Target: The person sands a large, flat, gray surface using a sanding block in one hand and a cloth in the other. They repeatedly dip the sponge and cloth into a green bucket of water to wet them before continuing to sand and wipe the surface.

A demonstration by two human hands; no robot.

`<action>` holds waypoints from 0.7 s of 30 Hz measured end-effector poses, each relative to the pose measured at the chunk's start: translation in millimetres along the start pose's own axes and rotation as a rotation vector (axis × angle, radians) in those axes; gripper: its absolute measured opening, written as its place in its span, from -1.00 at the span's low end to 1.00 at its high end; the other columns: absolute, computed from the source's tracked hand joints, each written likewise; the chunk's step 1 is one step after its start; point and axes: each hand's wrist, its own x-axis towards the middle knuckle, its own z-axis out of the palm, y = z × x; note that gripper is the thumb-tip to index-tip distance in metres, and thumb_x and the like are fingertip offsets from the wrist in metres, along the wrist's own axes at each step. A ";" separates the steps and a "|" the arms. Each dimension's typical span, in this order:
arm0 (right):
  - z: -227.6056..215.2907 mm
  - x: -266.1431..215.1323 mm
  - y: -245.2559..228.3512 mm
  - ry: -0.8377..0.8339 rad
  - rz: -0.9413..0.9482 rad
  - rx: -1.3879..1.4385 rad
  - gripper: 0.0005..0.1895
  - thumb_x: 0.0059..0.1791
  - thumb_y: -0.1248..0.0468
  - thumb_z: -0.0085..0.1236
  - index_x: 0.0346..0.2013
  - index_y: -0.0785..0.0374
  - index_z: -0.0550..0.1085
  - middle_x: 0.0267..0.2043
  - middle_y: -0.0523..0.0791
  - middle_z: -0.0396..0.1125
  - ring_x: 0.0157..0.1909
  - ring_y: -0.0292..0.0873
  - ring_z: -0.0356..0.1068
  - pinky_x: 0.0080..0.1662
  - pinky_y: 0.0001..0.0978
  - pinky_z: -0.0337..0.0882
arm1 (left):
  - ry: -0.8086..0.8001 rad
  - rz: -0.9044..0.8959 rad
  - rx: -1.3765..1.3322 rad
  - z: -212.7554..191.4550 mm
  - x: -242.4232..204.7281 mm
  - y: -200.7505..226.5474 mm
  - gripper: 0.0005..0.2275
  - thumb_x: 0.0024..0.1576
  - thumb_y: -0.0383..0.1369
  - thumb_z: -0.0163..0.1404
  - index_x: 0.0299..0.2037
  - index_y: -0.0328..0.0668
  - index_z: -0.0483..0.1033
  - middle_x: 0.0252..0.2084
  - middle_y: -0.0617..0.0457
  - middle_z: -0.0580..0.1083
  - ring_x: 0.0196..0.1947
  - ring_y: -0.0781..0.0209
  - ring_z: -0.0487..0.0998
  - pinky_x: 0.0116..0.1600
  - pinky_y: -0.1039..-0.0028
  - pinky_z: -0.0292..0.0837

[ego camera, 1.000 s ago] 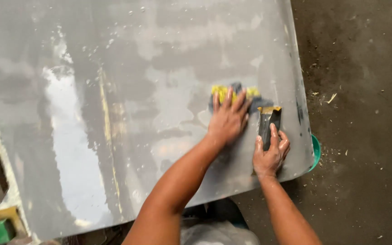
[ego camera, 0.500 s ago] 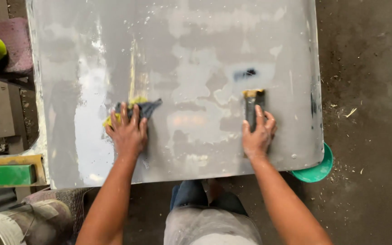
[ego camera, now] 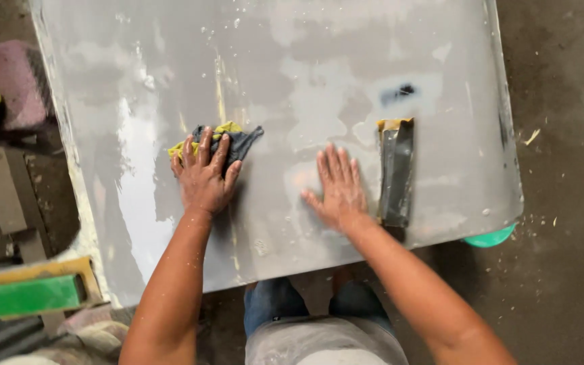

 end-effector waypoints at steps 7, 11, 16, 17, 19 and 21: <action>-31.6 67.4 -24.0 0.095 0.192 0.050 0.04 0.05 -0.32 -0.25 0.54 0.29 -0.30 0.63 0.02 -0.57 0.63 0.07 -0.60 0.50 -0.04 -0.51 | 0.009 0.177 -0.061 -10.3 17.7 -24.1 -0.48 0.27 0.08 -0.14 0.42 0.23 0.34 0.53 0.10 0.11 0.50 -0.17 0.00 0.45 -0.20 -0.25; -12.8 22.6 -40.3 0.041 0.227 0.015 0.06 0.03 -0.35 -0.34 0.53 0.26 -0.37 0.62 -0.02 -0.62 0.62 0.01 -0.64 0.49 -0.08 -0.53 | -0.014 0.216 -0.078 -9.8 19.4 -23.4 -0.48 0.28 0.06 -0.15 0.42 0.16 0.33 0.53 0.05 0.11 0.50 -0.20 -0.02 0.46 -0.20 -0.30; 46.3 -68.3 -60.7 0.088 0.172 -0.075 0.05 0.00 -0.43 -0.49 0.48 0.22 -0.42 0.58 -0.03 -0.68 0.57 -0.01 -0.66 0.44 -0.08 -0.53 | -0.038 0.200 -0.048 -7.2 17.2 -24.0 -0.49 0.27 0.05 -0.15 0.40 0.17 0.34 0.53 0.05 0.10 0.50 -0.20 -0.04 0.44 -0.22 -0.31; 46.0 -80.4 -64.1 0.032 0.196 -0.066 0.03 0.02 -0.42 -0.53 0.50 0.17 -0.44 0.59 -0.07 -0.70 0.59 -0.03 -0.67 0.47 -0.09 -0.55 | -0.039 0.197 -0.033 -6.6 18.7 -23.3 -0.49 0.27 0.04 -0.15 0.41 0.15 0.34 0.53 0.04 0.10 0.50 -0.21 -0.04 0.44 -0.22 -0.32; 42.5 -82.2 -61.1 -0.024 0.219 -0.056 0.00 0.04 -0.41 -0.57 0.53 0.12 -0.45 0.61 -0.11 -0.72 0.61 -0.05 -0.68 0.49 -0.11 -0.56 | -0.039 0.195 -0.017 -5.8 19.6 -22.8 -0.48 0.28 0.04 -0.14 0.42 0.12 0.34 0.54 0.03 0.10 0.51 -0.21 -0.04 0.43 -0.22 -0.32; 37.1 -60.5 -47.9 -0.129 0.252 -0.129 -0.05 0.06 -0.39 -0.56 0.51 0.12 -0.43 0.59 -0.05 -0.73 0.60 -0.02 -0.67 0.47 -0.08 -0.55 | -0.048 0.174 -0.025 -5.3 18.5 -24.0 -0.49 0.28 0.03 -0.14 0.41 0.14 0.34 0.54 0.03 0.10 0.51 -0.21 -0.05 0.44 -0.20 -0.34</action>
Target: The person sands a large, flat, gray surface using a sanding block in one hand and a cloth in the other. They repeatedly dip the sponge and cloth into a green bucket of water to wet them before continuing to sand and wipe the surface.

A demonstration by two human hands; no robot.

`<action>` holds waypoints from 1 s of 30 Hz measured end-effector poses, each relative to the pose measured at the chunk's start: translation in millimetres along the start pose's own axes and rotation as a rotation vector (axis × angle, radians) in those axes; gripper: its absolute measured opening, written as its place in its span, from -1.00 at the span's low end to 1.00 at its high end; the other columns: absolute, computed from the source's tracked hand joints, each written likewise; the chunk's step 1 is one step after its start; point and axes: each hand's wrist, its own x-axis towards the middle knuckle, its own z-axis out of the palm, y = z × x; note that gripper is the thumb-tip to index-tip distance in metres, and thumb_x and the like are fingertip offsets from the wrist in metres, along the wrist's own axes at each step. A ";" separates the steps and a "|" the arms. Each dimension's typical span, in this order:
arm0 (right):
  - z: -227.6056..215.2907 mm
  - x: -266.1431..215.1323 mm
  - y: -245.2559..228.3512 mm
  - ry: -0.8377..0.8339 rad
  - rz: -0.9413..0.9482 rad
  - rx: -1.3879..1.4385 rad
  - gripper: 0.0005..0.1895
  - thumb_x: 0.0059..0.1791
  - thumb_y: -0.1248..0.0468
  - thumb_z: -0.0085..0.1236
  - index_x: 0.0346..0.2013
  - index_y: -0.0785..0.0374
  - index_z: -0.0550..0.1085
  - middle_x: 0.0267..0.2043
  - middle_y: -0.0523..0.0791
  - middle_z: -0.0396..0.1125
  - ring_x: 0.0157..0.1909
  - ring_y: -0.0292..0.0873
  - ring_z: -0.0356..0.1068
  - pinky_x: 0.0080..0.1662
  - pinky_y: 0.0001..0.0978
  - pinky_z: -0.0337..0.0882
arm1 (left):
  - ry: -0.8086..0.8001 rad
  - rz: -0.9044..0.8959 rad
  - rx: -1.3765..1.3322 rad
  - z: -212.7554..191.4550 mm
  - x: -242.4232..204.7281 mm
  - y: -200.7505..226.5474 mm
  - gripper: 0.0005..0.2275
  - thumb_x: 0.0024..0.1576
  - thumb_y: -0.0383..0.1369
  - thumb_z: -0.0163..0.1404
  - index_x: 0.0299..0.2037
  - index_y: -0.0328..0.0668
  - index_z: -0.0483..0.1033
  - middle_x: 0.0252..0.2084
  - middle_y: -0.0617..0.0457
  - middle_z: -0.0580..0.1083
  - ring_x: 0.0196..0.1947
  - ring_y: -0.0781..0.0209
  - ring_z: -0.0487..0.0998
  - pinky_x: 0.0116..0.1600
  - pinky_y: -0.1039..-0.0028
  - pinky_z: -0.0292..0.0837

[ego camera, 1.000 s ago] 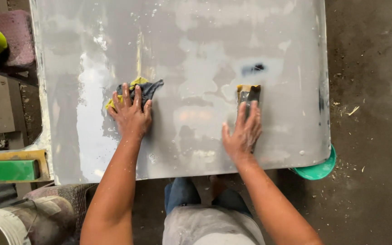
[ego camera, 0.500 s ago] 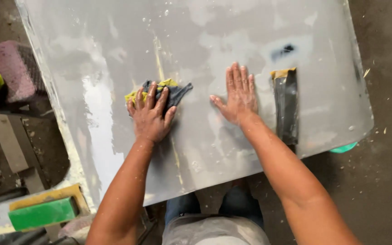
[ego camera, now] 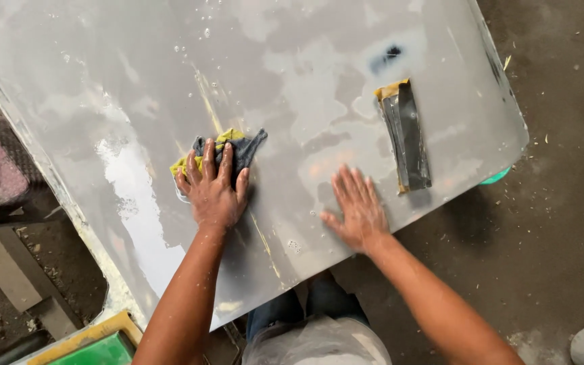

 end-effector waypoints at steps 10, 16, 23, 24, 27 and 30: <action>-106.2 152.8 34.2 0.213 0.104 0.290 -0.02 0.09 -0.31 -0.37 0.55 0.25 -0.31 0.64 -0.01 -0.55 0.64 0.02 -0.56 0.52 -0.12 -0.47 | 0.012 -0.018 -0.002 0.0 1.9 3.7 -0.49 0.24 0.02 -0.11 0.40 0.16 0.35 0.52 0.04 0.12 0.50 -0.20 -0.04 0.43 -0.21 -0.34; -61.3 90.4 37.9 0.177 0.077 0.211 0.01 0.08 -0.35 -0.42 0.53 0.30 -0.35 0.62 0.01 -0.63 0.62 0.00 -0.62 0.51 -0.14 -0.50 | 0.026 -0.015 -0.027 -0.5 0.7 4.1 -0.49 0.23 0.01 -0.07 0.38 0.17 0.38 0.51 0.04 0.14 0.50 -0.20 -0.01 0.45 -0.22 -0.29; -8.3 15.1 37.5 0.206 0.042 0.202 0.07 0.02 -0.39 -0.41 0.51 0.30 -0.34 0.60 0.01 -0.61 0.60 0.00 -0.62 0.48 -0.13 -0.50 | 0.065 0.003 0.024 -1.3 1.3 4.8 -0.51 0.24 0.00 -0.06 0.37 0.13 0.42 0.51 0.05 0.17 0.49 -0.20 0.03 0.43 -0.21 -0.24; -6.9 18.2 37.4 0.229 0.036 0.216 0.08 0.02 -0.40 -0.39 0.51 0.33 -0.33 0.60 0.04 -0.61 0.60 0.03 -0.62 0.48 -0.11 -0.50 | 0.064 -0.001 0.026 -0.7 1.4 4.8 -0.51 0.25 0.00 -0.06 0.37 0.13 0.42 0.51 0.05 0.17 0.49 -0.20 0.03 0.43 -0.20 -0.24; -21.6 58.1 38.8 0.250 0.041 0.190 0.09 0.03 -0.39 -0.37 0.51 0.36 -0.32 0.60 0.08 -0.60 0.60 0.07 -0.61 0.48 -0.08 -0.49 | 0.065 -0.011 -0.010 -1.7 -1.1 3.7 -0.51 0.25 0.00 -0.07 0.37 0.12 0.41 0.51 0.04 0.17 0.49 -0.21 0.03 0.44 -0.19 -0.24; -52.4 103.7 42.5 0.204 0.075 0.170 0.08 0.03 -0.40 -0.37 0.53 0.32 -0.31 0.62 0.07 -0.60 0.62 0.08 -0.62 0.50 -0.07 -0.50 | 0.064 -0.007 0.018 -0.1 1.5 4.0 -0.51 0.24 0.00 -0.06 0.37 0.14 0.40 0.51 0.05 0.18 0.49 -0.20 0.03 0.43 -0.21 -0.25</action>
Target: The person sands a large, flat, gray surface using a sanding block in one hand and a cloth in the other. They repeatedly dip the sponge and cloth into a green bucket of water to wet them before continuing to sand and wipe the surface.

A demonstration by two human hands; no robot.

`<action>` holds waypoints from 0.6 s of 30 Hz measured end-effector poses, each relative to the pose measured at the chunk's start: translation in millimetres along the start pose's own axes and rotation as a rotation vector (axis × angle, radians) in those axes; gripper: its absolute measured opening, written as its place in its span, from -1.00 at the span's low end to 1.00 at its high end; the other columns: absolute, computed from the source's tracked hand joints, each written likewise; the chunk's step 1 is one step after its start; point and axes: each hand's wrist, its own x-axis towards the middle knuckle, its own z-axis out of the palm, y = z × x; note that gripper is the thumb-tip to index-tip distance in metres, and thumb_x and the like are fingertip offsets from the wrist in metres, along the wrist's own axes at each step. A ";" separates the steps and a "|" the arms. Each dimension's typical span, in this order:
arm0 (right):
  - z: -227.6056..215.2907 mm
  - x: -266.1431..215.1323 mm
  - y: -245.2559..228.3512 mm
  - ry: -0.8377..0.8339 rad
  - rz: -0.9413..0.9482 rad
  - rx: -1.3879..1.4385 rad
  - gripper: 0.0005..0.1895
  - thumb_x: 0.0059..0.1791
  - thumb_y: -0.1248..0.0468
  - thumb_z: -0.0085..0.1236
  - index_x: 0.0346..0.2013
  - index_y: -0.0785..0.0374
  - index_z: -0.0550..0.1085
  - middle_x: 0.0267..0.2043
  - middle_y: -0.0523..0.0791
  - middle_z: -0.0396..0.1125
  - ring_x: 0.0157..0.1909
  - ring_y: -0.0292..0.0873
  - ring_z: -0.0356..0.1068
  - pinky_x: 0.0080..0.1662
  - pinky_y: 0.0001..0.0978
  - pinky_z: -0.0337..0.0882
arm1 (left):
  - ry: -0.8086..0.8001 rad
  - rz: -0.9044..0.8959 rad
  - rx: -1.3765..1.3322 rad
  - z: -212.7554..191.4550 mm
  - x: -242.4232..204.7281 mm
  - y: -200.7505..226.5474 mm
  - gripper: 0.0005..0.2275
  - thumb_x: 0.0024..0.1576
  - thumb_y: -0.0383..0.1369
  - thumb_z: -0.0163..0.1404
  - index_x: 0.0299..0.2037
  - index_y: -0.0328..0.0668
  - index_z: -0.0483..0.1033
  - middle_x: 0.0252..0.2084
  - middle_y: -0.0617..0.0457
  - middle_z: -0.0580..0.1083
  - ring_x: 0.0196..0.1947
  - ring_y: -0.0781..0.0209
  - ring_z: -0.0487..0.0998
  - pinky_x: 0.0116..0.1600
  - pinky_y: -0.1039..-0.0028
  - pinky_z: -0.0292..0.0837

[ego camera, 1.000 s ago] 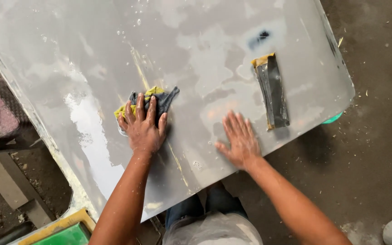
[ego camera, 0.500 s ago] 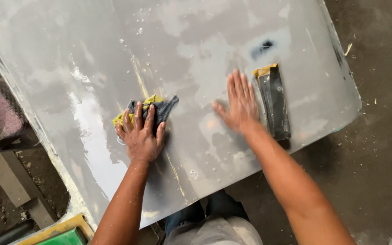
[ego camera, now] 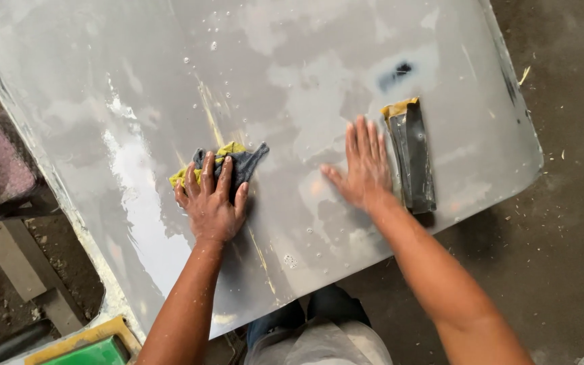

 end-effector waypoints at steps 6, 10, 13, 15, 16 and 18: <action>-35.8 26.4 -31.0 -0.082 0.053 -0.009 0.12 0.01 -0.46 -0.40 0.54 0.24 -0.37 0.60 0.06 -0.68 0.60 0.10 -0.68 0.48 0.03 -0.56 | 0.000 -0.006 -0.017 -3.2 0.8 2.5 -0.50 0.23 0.00 -0.07 0.37 0.16 0.39 0.50 0.05 0.18 0.49 -0.18 0.03 0.44 -0.21 -0.24; 7.0 -33.2 -48.5 0.002 -0.191 -0.020 0.08 0.02 -0.48 -0.45 0.54 0.17 -0.39 0.59 0.05 -0.70 0.60 0.10 -0.68 0.48 0.07 -0.56 | 0.002 -0.016 -0.013 -1.8 -0.3 1.6 -0.50 0.23 0.00 -0.07 0.37 0.17 0.40 0.50 0.06 0.18 0.48 -0.18 0.03 0.44 -0.20 -0.23; 28.8 -81.3 -34.6 -0.204 -0.303 -0.044 0.01 0.05 -0.42 -0.38 0.53 0.10 -0.37 0.60 0.04 -0.65 0.60 0.07 -0.63 0.46 0.07 -0.54 | -0.003 -0.004 0.008 -1.0 -1.4 2.8 -0.50 0.24 0.01 -0.08 0.39 0.17 0.38 0.50 0.06 0.17 0.48 -0.18 0.02 0.44 -0.20 -0.24; 51.6 -97.1 5.6 0.450 -0.162 0.115 -0.01 0.03 -0.33 -0.05 0.56 -0.04 -0.22 0.66 -0.19 -0.29 0.67 -0.12 -0.27 0.57 0.08 -0.37 | -0.013 -0.026 0.013 -1.2 0.6 2.7 -0.51 0.23 0.01 -0.09 0.38 0.21 0.37 0.51 0.10 0.15 0.49 -0.18 0.02 0.45 -0.16 -0.23; 20.0 -89.4 18.3 0.455 -0.163 0.113 -0.01 0.03 -0.33 -0.05 0.56 -0.04 -0.22 0.66 -0.19 -0.29 0.67 -0.12 -0.27 0.57 0.08 -0.37 | -0.007 -0.025 0.012 -1.8 0.5 3.1 -0.51 0.23 0.01 -0.09 0.38 0.21 0.37 0.51 0.10 0.15 0.49 -0.18 0.02 0.45 -0.16 -0.23; -41.0 -77.8 43.0 0.318 0.452 0.104 0.02 -0.06 -0.24 0.24 0.54 0.02 0.04 0.56 0.13 -0.21 0.47 0.31 -0.19 0.31 0.24 -0.22 | -0.009 -0.021 0.026 -0.8 -2.4 3.5 -0.49 0.22 0.02 -0.09 0.39 0.23 0.36 0.50 0.10 0.15 0.48 -0.16 0.03 0.46 -0.17 -0.25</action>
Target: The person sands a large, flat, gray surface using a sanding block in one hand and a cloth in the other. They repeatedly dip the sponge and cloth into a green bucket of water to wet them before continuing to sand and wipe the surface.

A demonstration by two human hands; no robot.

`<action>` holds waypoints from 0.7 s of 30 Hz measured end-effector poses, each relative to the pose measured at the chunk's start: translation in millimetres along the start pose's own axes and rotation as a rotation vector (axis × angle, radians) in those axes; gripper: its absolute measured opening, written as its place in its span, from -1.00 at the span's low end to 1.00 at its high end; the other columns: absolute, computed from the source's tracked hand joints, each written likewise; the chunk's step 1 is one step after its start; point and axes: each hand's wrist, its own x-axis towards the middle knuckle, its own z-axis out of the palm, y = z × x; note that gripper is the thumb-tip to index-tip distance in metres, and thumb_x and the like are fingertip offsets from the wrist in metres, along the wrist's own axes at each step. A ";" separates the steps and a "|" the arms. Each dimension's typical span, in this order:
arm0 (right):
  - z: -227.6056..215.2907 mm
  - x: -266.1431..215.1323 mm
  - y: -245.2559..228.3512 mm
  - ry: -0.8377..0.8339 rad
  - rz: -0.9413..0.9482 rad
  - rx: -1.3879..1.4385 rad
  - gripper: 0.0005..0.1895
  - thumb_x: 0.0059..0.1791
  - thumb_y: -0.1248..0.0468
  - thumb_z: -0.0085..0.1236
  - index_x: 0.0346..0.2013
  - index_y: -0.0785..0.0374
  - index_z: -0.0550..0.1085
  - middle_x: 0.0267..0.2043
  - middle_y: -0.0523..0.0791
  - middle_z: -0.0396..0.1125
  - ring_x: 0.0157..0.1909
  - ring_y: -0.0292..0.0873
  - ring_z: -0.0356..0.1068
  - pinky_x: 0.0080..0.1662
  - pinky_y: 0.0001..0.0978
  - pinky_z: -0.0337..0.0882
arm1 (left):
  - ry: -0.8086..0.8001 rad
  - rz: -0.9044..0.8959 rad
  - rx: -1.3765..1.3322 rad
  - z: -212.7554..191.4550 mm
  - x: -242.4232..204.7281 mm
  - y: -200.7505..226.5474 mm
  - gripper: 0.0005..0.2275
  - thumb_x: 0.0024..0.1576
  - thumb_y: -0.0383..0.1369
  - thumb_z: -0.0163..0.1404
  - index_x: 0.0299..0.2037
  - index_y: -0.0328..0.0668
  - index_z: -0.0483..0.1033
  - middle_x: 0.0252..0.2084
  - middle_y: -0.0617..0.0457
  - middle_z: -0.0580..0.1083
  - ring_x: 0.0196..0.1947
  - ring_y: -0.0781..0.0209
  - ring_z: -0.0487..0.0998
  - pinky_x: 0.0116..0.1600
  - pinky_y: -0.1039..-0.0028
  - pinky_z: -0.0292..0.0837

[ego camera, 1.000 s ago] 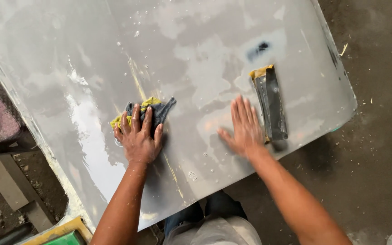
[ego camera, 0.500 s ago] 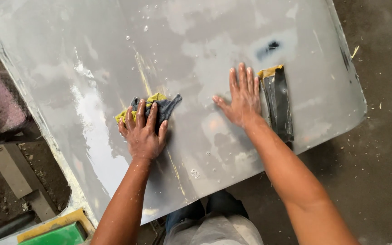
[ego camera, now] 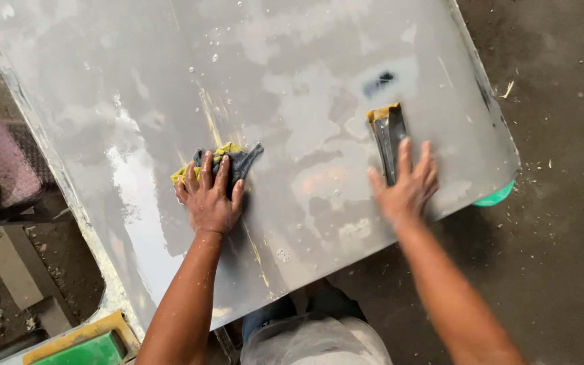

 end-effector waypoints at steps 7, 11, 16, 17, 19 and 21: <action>73.3 3.2 19.9 0.049 -0.059 0.110 -0.14 0.11 -0.06 0.08 0.63 -0.05 -0.04 0.57 -0.10 -0.01 0.45 0.14 0.11 0.46 0.06 0.16 | 0.016 0.012 -0.009 2.2 -1.5 -4.8 -0.48 0.22 0.02 -0.10 0.40 0.22 0.35 0.51 0.08 0.15 0.47 -0.18 0.02 0.45 -0.16 -0.25; 61.6 -61.4 -39.5 -0.125 -0.127 0.025 -0.15 0.09 -0.03 0.04 0.58 0.00 -0.11 0.51 0.01 -0.09 0.28 0.13 0.13 0.23 0.02 0.26 | 0.010 0.028 -0.029 0.3 0.7 -4.0 -0.49 0.23 0.02 -0.12 0.39 0.18 0.34 0.49 0.06 0.15 0.46 -0.19 0.03 0.42 -0.17 -0.23; 63.4 -166.9 -118.9 -0.199 -0.384 -0.014 -0.16 0.03 -0.02 0.05 0.53 0.02 -0.06 0.45 -0.01 -0.03 0.23 0.12 0.14 0.21 -0.01 0.25 | 0.030 0.069 -0.089 -4.6 -23.3 -33.7 -0.55 0.29 -0.07 -0.14 0.39 0.15 0.36 0.49 0.03 0.18 0.45 -0.18 0.07 0.41 -0.14 -0.18; 59.9 -183.0 -131.1 -0.209 -0.387 0.070 -0.19 0.04 0.01 0.06 0.51 0.07 -0.03 0.43 0.01 -0.01 0.23 0.15 0.14 0.21 0.02 0.23 | 0.035 0.111 -0.114 -8.5 -32.4 -44.0 -0.56 0.30 -0.09 -0.14 0.38 0.13 0.37 0.49 0.04 0.19 0.46 -0.18 0.08 0.43 -0.11 -0.15; 54.3 -206.3 -148.5 -0.209 -0.385 0.152 -0.22 0.06 0.04 0.06 0.49 0.11 0.00 0.41 0.02 0.00 0.22 0.17 0.13 0.21 0.06 0.21 | 0.047 0.161 -0.143 -16.2 -51.2 -67.7 -0.58 0.32 -0.12 -0.15 0.37 0.12 0.38 0.50 0.04 0.21 0.47 -0.17 0.10 0.45 -0.08 -0.12; 52.6 -221.1 -162.4 -0.229 -0.392 0.311 -0.27 0.06 0.08 0.02 0.49 0.08 0.04 0.41 0.02 0.03 0.23 0.18 0.14 0.19 0.08 0.22 | 0.040 0.089 -0.144 -24.0 -73.4 -100.2 -0.59 0.30 -0.14 -0.14 0.35 0.15 0.40 0.48 0.04 0.23 0.44 -0.17 0.12 0.44 -0.08 -0.11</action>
